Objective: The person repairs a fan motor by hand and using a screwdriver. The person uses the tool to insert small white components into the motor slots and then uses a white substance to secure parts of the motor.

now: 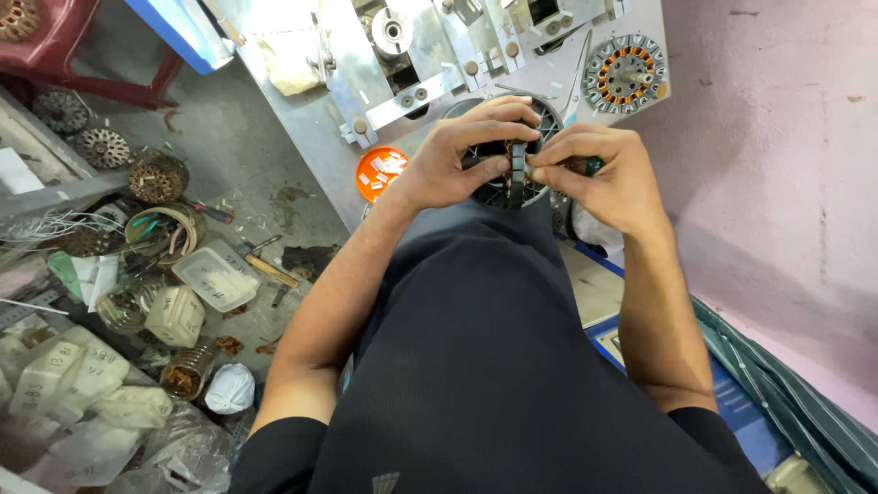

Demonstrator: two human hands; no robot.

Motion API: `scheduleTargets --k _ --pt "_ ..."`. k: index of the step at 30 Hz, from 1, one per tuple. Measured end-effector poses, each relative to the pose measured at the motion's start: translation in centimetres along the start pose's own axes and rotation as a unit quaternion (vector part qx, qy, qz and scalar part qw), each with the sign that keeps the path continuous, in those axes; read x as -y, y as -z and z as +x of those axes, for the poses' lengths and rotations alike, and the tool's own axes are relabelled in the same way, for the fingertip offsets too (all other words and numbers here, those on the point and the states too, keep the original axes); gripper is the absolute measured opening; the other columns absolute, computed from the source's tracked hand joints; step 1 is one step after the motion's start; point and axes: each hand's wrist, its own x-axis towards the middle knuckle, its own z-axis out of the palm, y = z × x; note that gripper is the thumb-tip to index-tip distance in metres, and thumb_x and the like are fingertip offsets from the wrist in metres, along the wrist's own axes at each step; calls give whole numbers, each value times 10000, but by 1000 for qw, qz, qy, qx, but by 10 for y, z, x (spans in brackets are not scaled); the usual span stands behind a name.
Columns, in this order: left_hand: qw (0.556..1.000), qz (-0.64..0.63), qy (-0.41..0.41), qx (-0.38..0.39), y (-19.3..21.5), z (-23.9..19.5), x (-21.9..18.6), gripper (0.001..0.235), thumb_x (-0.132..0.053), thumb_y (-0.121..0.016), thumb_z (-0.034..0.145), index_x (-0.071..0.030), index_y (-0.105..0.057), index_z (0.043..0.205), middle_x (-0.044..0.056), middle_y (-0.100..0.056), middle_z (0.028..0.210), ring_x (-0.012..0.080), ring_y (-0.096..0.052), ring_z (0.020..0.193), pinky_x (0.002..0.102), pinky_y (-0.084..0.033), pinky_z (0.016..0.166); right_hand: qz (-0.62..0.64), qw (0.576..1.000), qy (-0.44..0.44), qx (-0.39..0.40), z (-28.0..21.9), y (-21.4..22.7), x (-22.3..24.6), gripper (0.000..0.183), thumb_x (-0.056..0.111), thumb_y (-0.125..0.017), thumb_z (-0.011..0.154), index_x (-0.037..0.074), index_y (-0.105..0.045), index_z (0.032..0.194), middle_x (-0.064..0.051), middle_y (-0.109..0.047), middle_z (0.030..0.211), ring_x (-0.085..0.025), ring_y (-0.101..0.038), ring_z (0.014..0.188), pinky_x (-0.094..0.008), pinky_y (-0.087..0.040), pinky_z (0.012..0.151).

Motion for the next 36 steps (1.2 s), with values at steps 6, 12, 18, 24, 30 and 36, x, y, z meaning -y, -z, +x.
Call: scheduleTargets --k 6,12,18,24,30,36 --pt "999 -39 -10 21 5 0 9 440 -126 -801 954 -66 -658 1365 124 -605 1483 325 -458 1528 459 -390 1297 29 996 -82 3 9 -3 -12 188 -30 -874 785 44 -797 940 -40 -733 887 -96 -609 768 -240 -450 685" --pt "998 -61 -1 25 6 -3 15 508 -1 -808 890 -77 -665 1372 117 -572 1529 324 -433 1554 466 -380 1311 83 986 -141 10 18 -3 -19 177 -91 -846 748 7 -772 875 -46 -747 845 -80 -675 756 -214 -527 692" --pt "999 -51 -4 9 5 -4 14 520 -1 -796 878 -69 -648 1372 111 -572 1520 311 -460 1532 445 -387 1304 123 980 -157 22 25 -6 -28 204 -114 -841 755 -4 -720 877 -66 -735 842 -91 -690 752 -211 -554 676" --pt "999 -47 -2 -17 2 -5 11 478 -27 -762 859 -58 -656 1324 113 -618 1446 291 -576 1426 413 -442 1251 157 974 -161 -8 15 -14 -35 232 -113 -823 778 10 -693 926 -22 -698 840 -65 -646 756 -205 -556 691" --pt "999 -1 -3 -35 -3 -4 3 527 -41 -707 803 -85 -669 1326 93 -657 1395 266 -625 1378 369 -475 1209 253 949 -168 -80 -16 -34 -42 282 -114 -740 893 32 -633 1108 -11 -612 900 -58 -501 705 -200 -383 591" --pt "990 140 -4 1 -10 -3 -10 993 -362 -967 730 -73 -445 1524 183 -441 1559 369 -452 1446 448 -391 1204 453 860 -112 -204 -28 -18 -52 447 -209 -561 837 28 -504 1212 -133 -620 1182 -207 -652 1017 -324 -572 914"
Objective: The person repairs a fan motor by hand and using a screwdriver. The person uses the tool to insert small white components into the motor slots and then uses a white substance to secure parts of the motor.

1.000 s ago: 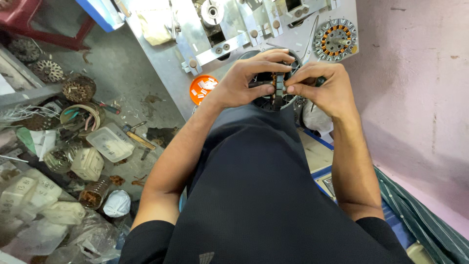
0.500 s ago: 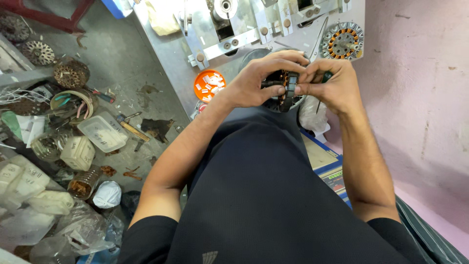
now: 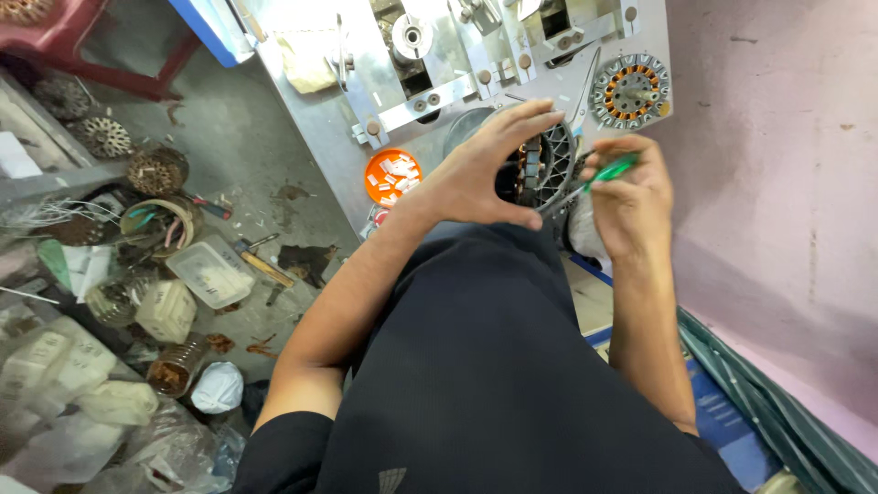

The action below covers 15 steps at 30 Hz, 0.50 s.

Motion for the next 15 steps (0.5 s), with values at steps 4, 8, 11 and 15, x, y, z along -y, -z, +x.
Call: scheduleTargets --k 4,8,11,15 --pt "1000 1 15 -18 -10 5 0 1039 -332 -995 687 -116 -438 1537 133 -474 1554 352 -481 1487 442 -432 1245 27 996 55 -64 -11 8 3 357 -134 -571 995 27 -414 1272 -204 -632 1235 -323 -708 1159 -418 -607 1102" --pt "998 33 -15 -42 -19 0 1 1025 -260 -995 672 -143 -446 1530 106 -466 1548 350 -455 1509 445 -419 1252 36 991 81 -105 -26 1 0 396 -59 -570 1046 63 -326 1334 -213 -619 1175 -367 -735 1043 -481 -635 953" --pt "993 98 -31 -55 -29 -2 -3 1002 -247 -982 661 -149 -470 1517 96 -463 1535 343 -422 1520 429 -406 1252 -63 978 168 -107 -46 -14 -4 528 -125 -621 1052 74 -290 1412 -203 -597 1209 -351 -746 1045 -417 -606 880" --pt "998 64 -12 -25 -23 1 -3 901 -332 -944 770 -110 -485 1514 104 -463 1557 317 -406 1530 442 -355 1302 -247 911 326 -56 -67 -29 -15 658 -188 -662 1094 152 -234 1460 -182 -552 1284 -324 -755 1061 -335 -640 874"
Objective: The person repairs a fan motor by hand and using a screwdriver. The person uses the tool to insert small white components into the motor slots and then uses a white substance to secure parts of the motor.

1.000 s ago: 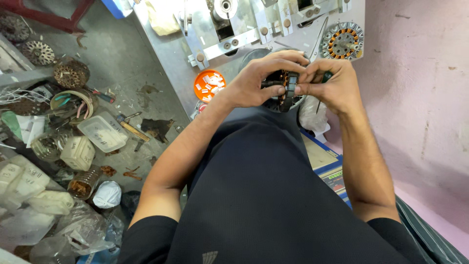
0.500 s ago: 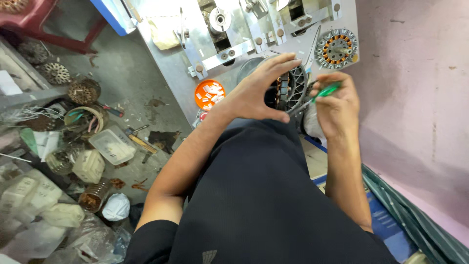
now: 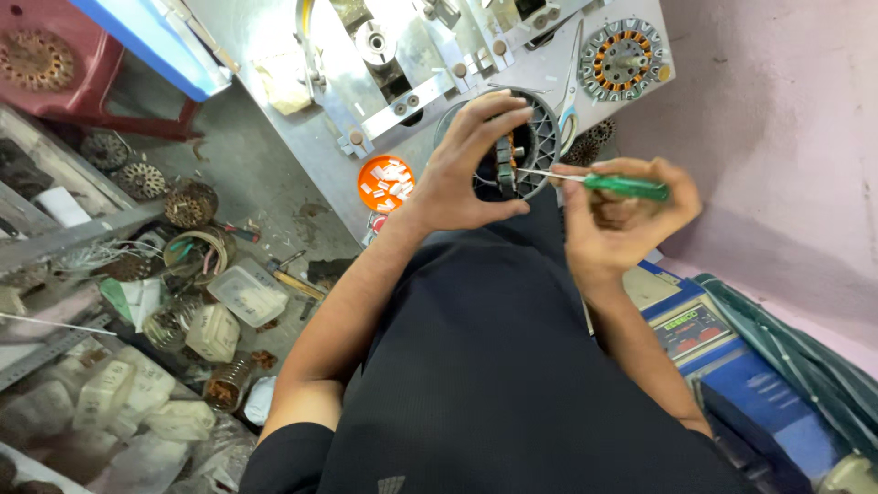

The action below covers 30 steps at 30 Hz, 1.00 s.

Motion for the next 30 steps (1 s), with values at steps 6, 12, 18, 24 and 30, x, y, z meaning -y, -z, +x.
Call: scheduleTargets --k 6,12,18,24,30 --pt "977 -201 34 62 18 10 16 553 -254 -758 988 -77 -598 1487 97 -438 1610 252 -377 1546 409 -301 1313 -148 950 272 45 6 -8 -7 773 -220 -737 881 103 -272 1407 -231 -573 1123 -360 -749 927 -376 -656 734" --pt "955 -282 59 70 16 11 24 415 -115 -775 992 -49 -650 1382 81 -503 1572 211 -451 1475 379 -362 1278 -159 899 394 106 17 -8 -13 654 -233 -733 831 70 -393 1300 -246 -604 1091 -443 -749 922 -467 -671 717" --pt "953 -287 76 62 15 9 23 390 -71 -799 952 -35 -675 1320 69 -534 1523 214 -463 1504 397 -382 1311 -110 955 271 44 7 -12 -20 631 -240 -714 877 57 -280 1227 -267 -541 1153 -443 -748 936 -425 -678 727" --pt "954 -282 78 66 18 11 24 402 -57 -804 939 -27 -676 1319 74 -537 1527 221 -472 1498 397 -384 1304 -106 955 277 26 8 -18 -20 632 -245 -713 889 83 -227 1125 -247 -531 1154 -408 -747 945 -415 -662 756" --pt "951 -290 80 67 19 9 24 403 -24 -802 936 -36 -681 1320 67 -539 1518 213 -475 1491 382 -390 1291 -165 945 265 97 29 -19 8 525 -231 -716 891 48 -291 1022 -245 -595 1075 -402 -758 951 -396 -645 768"
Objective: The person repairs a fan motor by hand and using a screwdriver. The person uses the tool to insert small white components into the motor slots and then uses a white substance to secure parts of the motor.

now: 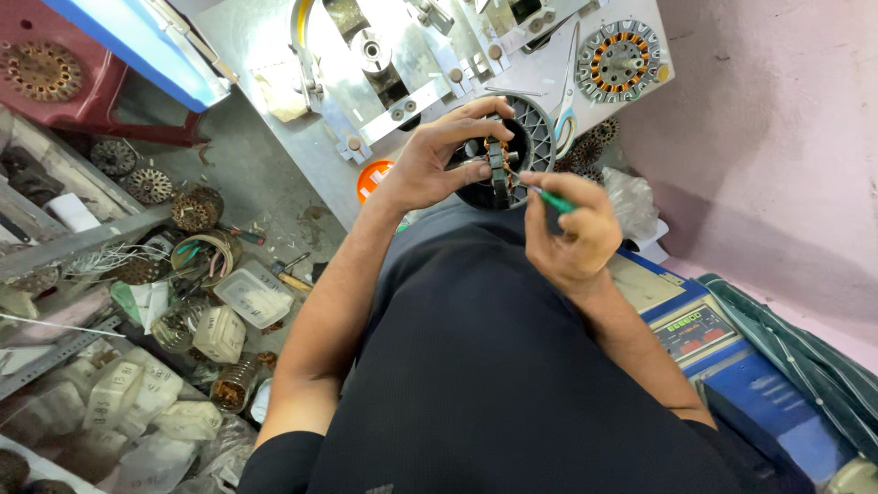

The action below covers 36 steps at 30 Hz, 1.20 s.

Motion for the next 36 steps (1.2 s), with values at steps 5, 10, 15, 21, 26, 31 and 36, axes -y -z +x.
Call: scheduleTargets --k 5,10,15,21,26,31,36 --pt "999 41 -11 -2 0 0 -4 429 -1 -795 912 -54 -681 1322 71 -557 1506 218 -507 1473 380 -412 1276 11 994 -90 67 18 11 8 469 -229 -713 919 24 -341 1051 -227 -613 1073 -339 -768 972 -360 -619 767" --pt "1000 8 -25 1 -1 -1 -8 400 -22 -738 976 -48 -659 1367 87 -533 1534 238 -468 1502 388 -379 1278 141 976 -167 -12 7 16 9 527 -253 -623 1019 75 -274 1240 -198 -497 1217 -311 -725 1050 -367 -632 920" --pt "997 79 -23 -6 1 -4 -11 366 -32 -721 993 -56 -667 1354 90 -567 1513 237 -507 1483 382 -411 1255 223 949 -216 -57 -6 11 -12 551 -243 -609 1059 119 -242 1253 -152 -483 1247 -258 -705 1016 -372 -667 951" --pt "995 101 2 -22 -1 -2 -12 377 -7 -724 941 -58 -684 1312 89 -590 1480 242 -548 1442 377 -426 1232 253 939 -231 -35 -9 8 -25 543 -246 -605 1043 114 -249 1240 -134 -464 1230 -214 -652 972 -366 -655 937" --pt "991 129 -12 -29 -3 -2 -9 373 -21 -744 928 -64 -682 1293 96 -595 1476 262 -562 1433 375 -435 1223 252 936 -238 66 15 18 -38 499 -246 -591 1027 88 -266 1206 -124 -473 1171 -185 -634 960 -346 -684 875" --pt "993 117 -5 -26 -5 -2 -9 344 -40 -756 959 -60 -681 1295 96 -604 1473 261 -574 1426 379 -437 1228 224 929 -237 172 47 23 -45 440 -226 -607 970 43 -299 1132 -144 -531 1086 -188 -668 958 -323 -680 839" --pt "994 108 -9 -36 -5 1 -13 369 -55 -745 954 -68 -671 1315 95 -595 1499 267 -552 1458 394 -430 1252 93 982 -85 140 43 14 -19 481 -241 -660 889 47 -335 1097 -193 -597 1060 -258 -727 949 -356 -627 794"
